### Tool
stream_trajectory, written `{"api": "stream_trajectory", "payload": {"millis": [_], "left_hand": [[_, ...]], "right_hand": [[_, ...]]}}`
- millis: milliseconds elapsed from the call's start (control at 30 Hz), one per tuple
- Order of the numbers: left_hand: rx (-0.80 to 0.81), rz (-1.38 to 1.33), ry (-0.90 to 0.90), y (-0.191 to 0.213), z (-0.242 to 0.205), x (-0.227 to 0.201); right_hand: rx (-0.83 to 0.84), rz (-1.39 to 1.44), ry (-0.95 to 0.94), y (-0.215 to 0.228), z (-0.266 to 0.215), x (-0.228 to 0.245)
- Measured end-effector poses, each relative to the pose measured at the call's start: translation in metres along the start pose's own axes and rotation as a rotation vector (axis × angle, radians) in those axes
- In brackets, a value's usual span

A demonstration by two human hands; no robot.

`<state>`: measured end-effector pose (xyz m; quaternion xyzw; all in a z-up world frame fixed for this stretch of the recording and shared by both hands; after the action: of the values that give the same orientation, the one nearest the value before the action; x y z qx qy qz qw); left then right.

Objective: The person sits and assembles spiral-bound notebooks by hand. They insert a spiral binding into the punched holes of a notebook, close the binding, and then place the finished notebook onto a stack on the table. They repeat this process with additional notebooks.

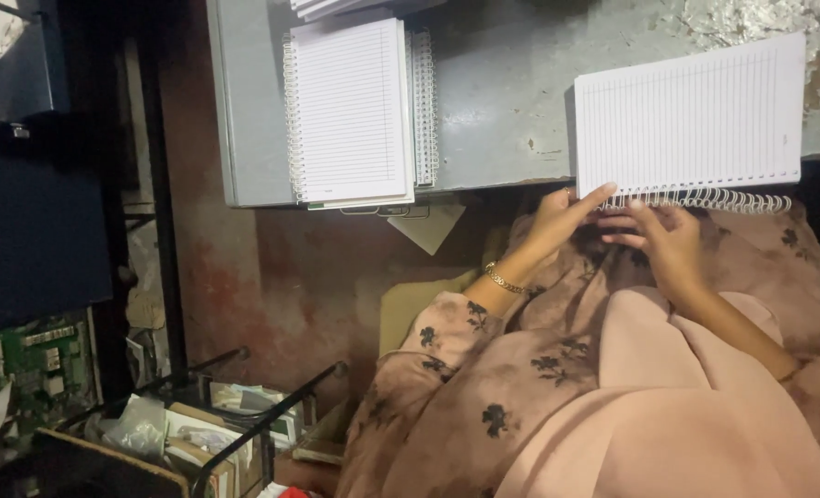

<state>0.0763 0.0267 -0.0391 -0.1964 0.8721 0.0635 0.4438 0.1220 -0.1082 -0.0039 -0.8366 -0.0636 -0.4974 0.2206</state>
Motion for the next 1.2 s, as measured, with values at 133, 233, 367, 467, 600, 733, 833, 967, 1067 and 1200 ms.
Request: {"api": "stream_trajectory", "payload": {"millis": [133,233,367,467,600,733,833,967,1067,1200], "left_hand": [[0.069,-0.153,-0.019,-0.02,-0.011,0.002],[-0.045,-0.098,0.045,-0.026,-0.005,0.016],[-0.122,0.001,0.134,-0.023,-0.006,0.014],[-0.148,-0.008,0.136,-0.021,-0.003,0.016],[-0.178,-0.002,0.12,-0.02,-0.003,0.024],[-0.169,-0.222,0.062,-0.027,-0.004,0.025],[-0.075,-0.533,0.005,-0.045,0.002,0.046],[0.085,-0.57,-0.078,-0.072,0.002,0.045],[0.055,-0.611,-0.013,-0.083,-0.002,0.038],[-0.005,-0.567,-0.021,-0.086,0.006,0.039]], "right_hand": [[-0.062,0.035,0.06,0.028,0.002,-0.007],[-0.109,-0.032,0.03,0.024,0.0,0.0],[-0.156,0.002,-0.019,0.027,0.003,-0.005],[-0.153,0.078,0.004,0.032,0.014,-0.019],[-0.166,-0.006,0.018,0.031,0.011,-0.014],[-0.067,0.004,-0.021,0.024,0.004,-0.005],[-0.089,0.001,0.016,0.031,-0.006,0.008],[-0.13,0.036,0.043,0.061,0.002,-0.011],[-0.207,0.031,0.029,0.073,0.002,-0.018],[-0.166,-0.073,0.081,0.072,0.002,-0.004]]}}
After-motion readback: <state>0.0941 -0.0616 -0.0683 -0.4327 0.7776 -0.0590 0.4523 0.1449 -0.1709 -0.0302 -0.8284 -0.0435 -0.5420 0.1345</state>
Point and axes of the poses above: each hand's wrist, its own z-axis towards the middle knuckle, its own y-axis out of the back of the hand, x = y × z, the point moved 10 cm from there along z, towards the middle knuckle, and after that the axes turned 8 degrees about z, right-handed, at the moved point
